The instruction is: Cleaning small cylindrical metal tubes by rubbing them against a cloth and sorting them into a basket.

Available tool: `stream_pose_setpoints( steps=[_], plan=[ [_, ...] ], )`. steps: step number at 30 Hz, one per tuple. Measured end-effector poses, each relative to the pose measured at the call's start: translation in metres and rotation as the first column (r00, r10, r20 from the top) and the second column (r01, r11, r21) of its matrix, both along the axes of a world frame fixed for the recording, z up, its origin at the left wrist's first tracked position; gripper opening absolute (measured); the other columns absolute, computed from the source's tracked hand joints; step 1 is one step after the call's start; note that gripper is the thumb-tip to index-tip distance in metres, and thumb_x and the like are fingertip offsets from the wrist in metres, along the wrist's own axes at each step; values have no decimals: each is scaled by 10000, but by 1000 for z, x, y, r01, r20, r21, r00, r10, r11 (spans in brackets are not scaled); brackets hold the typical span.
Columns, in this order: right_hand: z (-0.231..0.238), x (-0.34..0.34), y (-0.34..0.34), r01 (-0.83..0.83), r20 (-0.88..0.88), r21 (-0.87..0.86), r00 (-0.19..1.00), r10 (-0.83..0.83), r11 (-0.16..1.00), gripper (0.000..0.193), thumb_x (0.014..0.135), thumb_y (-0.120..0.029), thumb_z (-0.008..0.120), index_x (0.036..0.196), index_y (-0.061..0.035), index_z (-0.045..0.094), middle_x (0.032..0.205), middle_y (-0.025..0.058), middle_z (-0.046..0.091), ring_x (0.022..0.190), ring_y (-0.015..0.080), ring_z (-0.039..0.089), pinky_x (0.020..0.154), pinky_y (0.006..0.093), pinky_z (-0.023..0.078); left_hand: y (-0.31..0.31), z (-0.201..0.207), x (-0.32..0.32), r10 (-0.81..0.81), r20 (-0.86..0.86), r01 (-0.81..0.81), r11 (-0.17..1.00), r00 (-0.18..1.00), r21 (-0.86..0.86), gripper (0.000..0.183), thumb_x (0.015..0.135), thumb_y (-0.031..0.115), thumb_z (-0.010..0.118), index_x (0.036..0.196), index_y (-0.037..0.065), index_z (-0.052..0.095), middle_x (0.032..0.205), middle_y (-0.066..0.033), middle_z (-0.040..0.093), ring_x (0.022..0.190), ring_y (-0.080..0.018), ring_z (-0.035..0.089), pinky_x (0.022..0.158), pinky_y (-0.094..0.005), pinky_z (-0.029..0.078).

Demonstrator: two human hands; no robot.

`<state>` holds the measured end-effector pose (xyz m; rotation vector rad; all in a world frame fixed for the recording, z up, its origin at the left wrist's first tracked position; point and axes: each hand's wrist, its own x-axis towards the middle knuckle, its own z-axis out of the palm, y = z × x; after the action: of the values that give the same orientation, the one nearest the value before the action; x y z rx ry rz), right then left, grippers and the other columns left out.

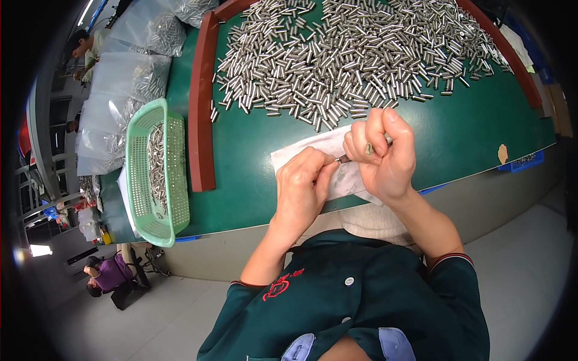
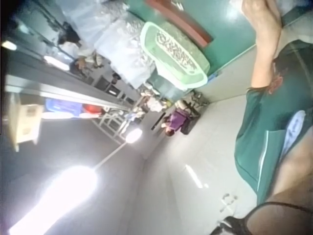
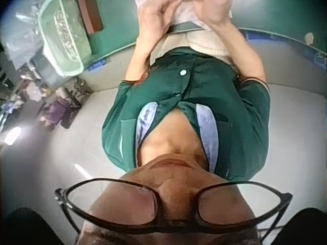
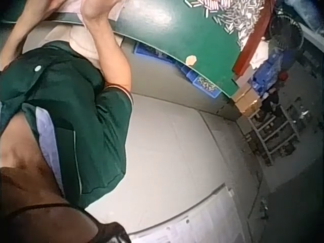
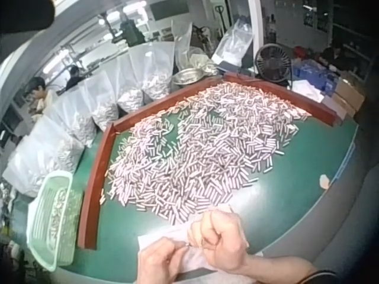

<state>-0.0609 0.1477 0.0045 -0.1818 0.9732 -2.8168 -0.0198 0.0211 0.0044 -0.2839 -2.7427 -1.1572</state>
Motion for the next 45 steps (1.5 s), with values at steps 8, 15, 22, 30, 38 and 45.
stream_pose_setpoints(
  steps=[8,15,22,30,38,45],
  plan=[
    [12,6,-9,64,-113,191,993,-43,979,382,877,-228,299,519,-98,270,450,-20,227,430,82,202,425,248,198,0,6,-2,-8,32,8,1000,999,-2,87,676,-17,612,676,-6,525,584,-116,479,496,-278,478,468,-342,378],
    [13,4,-11,131,-144,183,984,-106,974,387,877,-225,308,515,-92,273,462,-15,231,429,83,210,424,247,204,2,9,0,12,4,-12,1000,1000,-13,82,684,-15,611,691,-11,530,595,-116,498,490,-267,482,468,-336,384],
    [-1,0,-1,0,4,18,1000,0,1000,355,861,-174,317,520,-91,266,486,-15,251,443,67,221,400,219,185,-31,9,-3,-397,361,-308,192,844,932,149,885,161,461,853,15,461,687,-8,378,531,-50,278,459,-175,264],
    [3,-1,-2,4,5,-26,1000,-4,1000,384,879,-218,321,522,-93,254,465,-23,216,421,70,189,388,231,168,-45,8,-6,-410,357,-406,-36,839,913,169,907,166,410,899,6,465,663,-12,370,556,-57,310,467,-174,288],
    [3,-2,-2,29,12,2,999,-29,1000,384,877,-222,315,519,-96,252,453,-17,218,409,70,177,384,232,162,-61,6,-38,212,276,-305,882,937,359,295,844,259,548,678,16,517,562,25,406,476,-66,313,441,-207,253],
    [4,-2,-1,14,13,10,1000,-14,1000,382,870,-226,320,517,-96,253,456,-19,220,413,67,178,386,229,161,-53,5,-53,396,-92,-404,859,914,-314,275,712,242,652,665,-6,542,560,-165,548,531,-348,539,510,-407,415]
  ],
)
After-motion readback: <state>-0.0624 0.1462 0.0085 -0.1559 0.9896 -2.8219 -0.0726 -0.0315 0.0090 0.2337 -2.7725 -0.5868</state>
